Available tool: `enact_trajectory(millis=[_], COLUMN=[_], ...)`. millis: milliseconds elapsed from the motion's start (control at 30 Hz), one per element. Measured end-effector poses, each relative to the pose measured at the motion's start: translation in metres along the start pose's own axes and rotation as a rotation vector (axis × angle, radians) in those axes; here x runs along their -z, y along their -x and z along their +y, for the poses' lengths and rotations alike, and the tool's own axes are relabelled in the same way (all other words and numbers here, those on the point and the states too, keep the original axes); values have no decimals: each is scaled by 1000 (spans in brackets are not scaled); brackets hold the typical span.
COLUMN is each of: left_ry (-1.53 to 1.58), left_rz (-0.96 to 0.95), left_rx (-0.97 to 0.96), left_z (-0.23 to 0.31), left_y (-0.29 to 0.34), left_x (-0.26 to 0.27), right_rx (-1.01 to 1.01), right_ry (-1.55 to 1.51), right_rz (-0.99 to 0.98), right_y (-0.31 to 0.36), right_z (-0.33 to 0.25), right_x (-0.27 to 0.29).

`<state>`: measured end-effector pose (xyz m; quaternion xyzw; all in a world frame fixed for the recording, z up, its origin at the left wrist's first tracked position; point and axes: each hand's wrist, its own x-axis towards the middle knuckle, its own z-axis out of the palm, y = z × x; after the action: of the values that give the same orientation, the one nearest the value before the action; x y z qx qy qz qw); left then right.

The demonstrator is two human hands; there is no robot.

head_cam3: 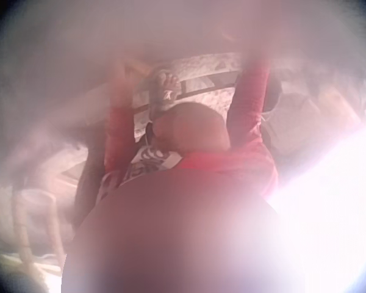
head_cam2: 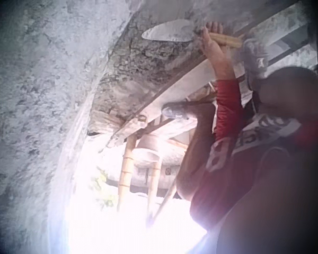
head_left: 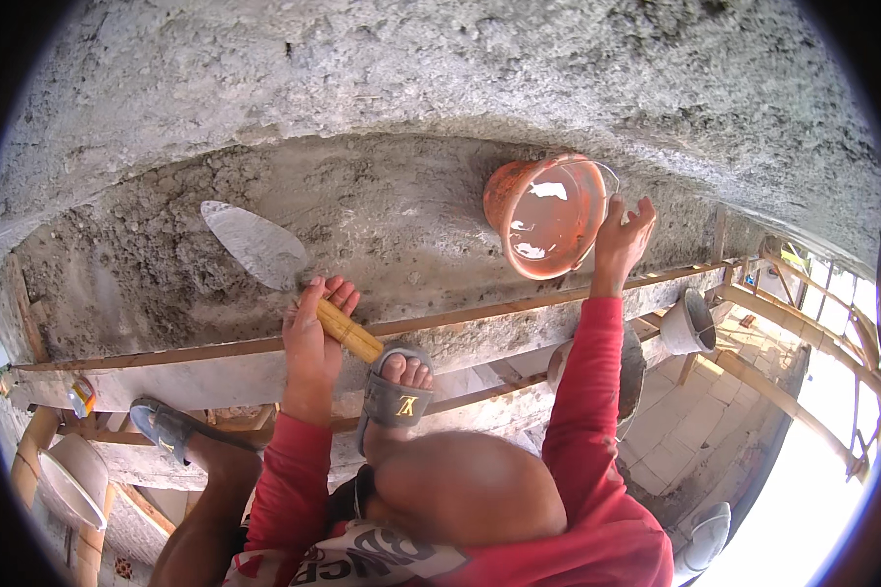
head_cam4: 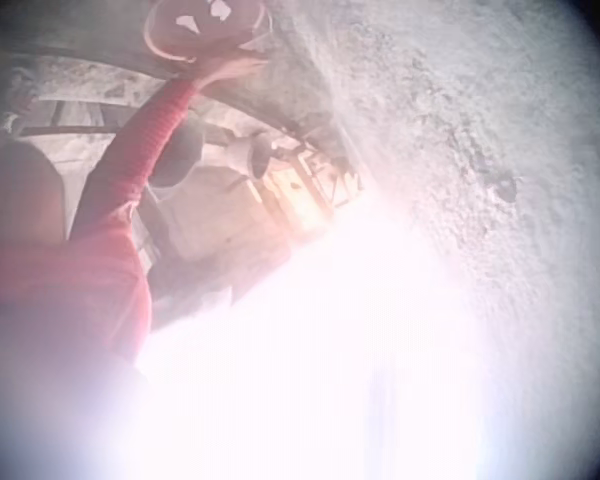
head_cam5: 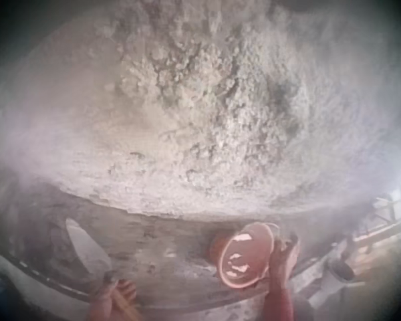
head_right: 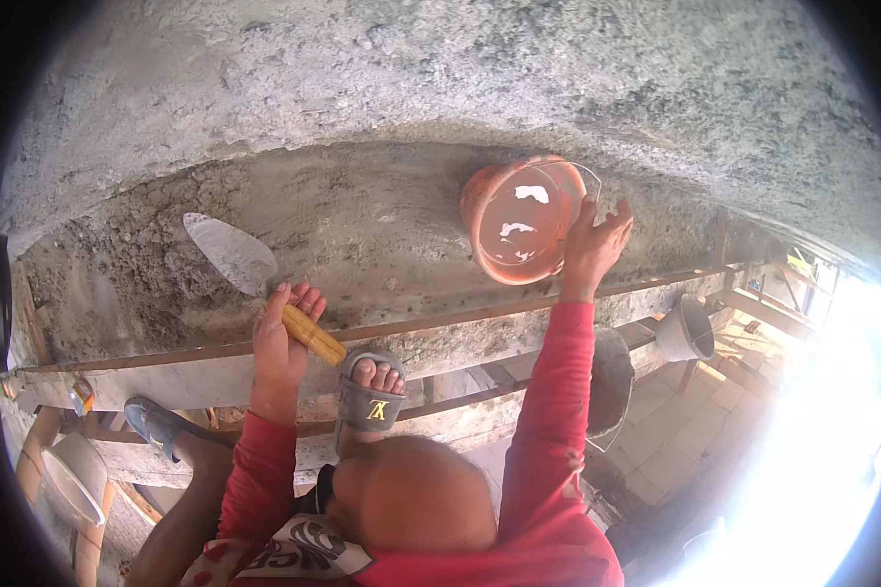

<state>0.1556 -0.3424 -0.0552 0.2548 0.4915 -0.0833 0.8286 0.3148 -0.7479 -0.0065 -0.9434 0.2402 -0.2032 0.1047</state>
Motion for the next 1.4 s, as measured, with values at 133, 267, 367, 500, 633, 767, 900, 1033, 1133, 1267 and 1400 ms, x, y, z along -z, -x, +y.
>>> enact_trajectory(millis=[133,267,367,500,633,767,900,1033,1133,1267,1400], left_ry=[41,38,23,31,43,59,7,-105,-250,-624,-857], left_rz=[-28,58,94,160,197,206,239,260,234,219,211], left_rx=[-39,-114,-194,-276,-299,-331,-395,-514,-466,-386,-304], left_z=[-16,-8,4,17,26,28,27,43,73,127,174], left_y=[7,9,4,0,2,6,0,-12,-12,12,48], left_x=[0,5,12,17,18,19,18,16,23,52,86], right_rx=[11,103,-66,-15,-227,-384,-346,-446,-477,-518,-570], right_ry=[89,42,-336,-287,-610,-863,-1019,-1126,-1242,-1317,-1342], right_rz=[-360,-263,-487,-602,-619,-665,-900,-949,-999,-989,-1014], right_y=[-81,-64,-31,4,12,16,43,80,96,100,101], right_z=[94,82,45,-8,-57,-95,-127,-155,-167,-168,-162], right_x=[-32,16,72,95,104,131,135,108,91,84,84])
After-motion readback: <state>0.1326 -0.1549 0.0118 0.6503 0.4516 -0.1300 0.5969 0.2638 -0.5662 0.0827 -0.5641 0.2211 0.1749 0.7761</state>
